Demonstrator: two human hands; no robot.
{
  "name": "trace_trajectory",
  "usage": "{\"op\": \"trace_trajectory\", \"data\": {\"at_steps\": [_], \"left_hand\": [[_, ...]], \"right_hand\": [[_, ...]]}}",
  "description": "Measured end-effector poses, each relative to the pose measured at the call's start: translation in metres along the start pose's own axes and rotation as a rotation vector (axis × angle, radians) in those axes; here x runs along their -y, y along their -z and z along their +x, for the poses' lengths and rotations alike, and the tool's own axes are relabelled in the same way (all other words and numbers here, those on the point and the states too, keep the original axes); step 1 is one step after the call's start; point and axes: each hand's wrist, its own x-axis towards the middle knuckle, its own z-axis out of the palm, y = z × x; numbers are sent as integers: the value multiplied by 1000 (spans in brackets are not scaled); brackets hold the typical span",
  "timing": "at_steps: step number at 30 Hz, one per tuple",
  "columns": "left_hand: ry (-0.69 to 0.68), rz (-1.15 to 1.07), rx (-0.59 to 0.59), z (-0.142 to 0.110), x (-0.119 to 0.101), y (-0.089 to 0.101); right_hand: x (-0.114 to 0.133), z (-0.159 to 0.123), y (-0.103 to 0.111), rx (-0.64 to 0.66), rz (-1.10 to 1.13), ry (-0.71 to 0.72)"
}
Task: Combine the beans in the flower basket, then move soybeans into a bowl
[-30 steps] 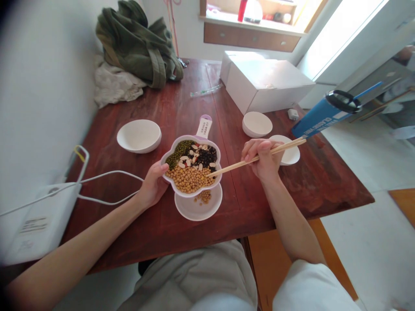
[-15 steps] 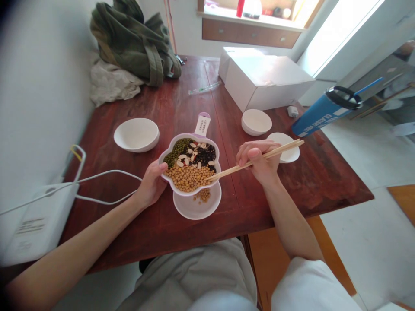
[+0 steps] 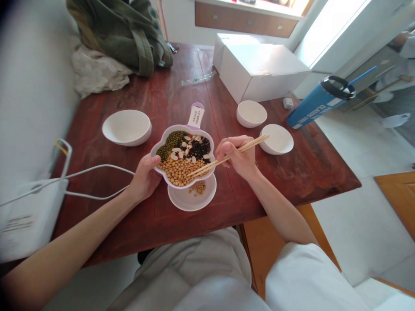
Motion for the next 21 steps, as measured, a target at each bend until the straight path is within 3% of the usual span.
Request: {"op": "trace_trajectory", "data": {"at_steps": [8, 21], "left_hand": [[-19, 1, 1, 0, 0, -1], [-2, -1, 1, 0, -1, -1]], "right_hand": [[-4, -1, -11, -43, 40, -58], [-10, 3, -15, -170, 139, -18]]}}
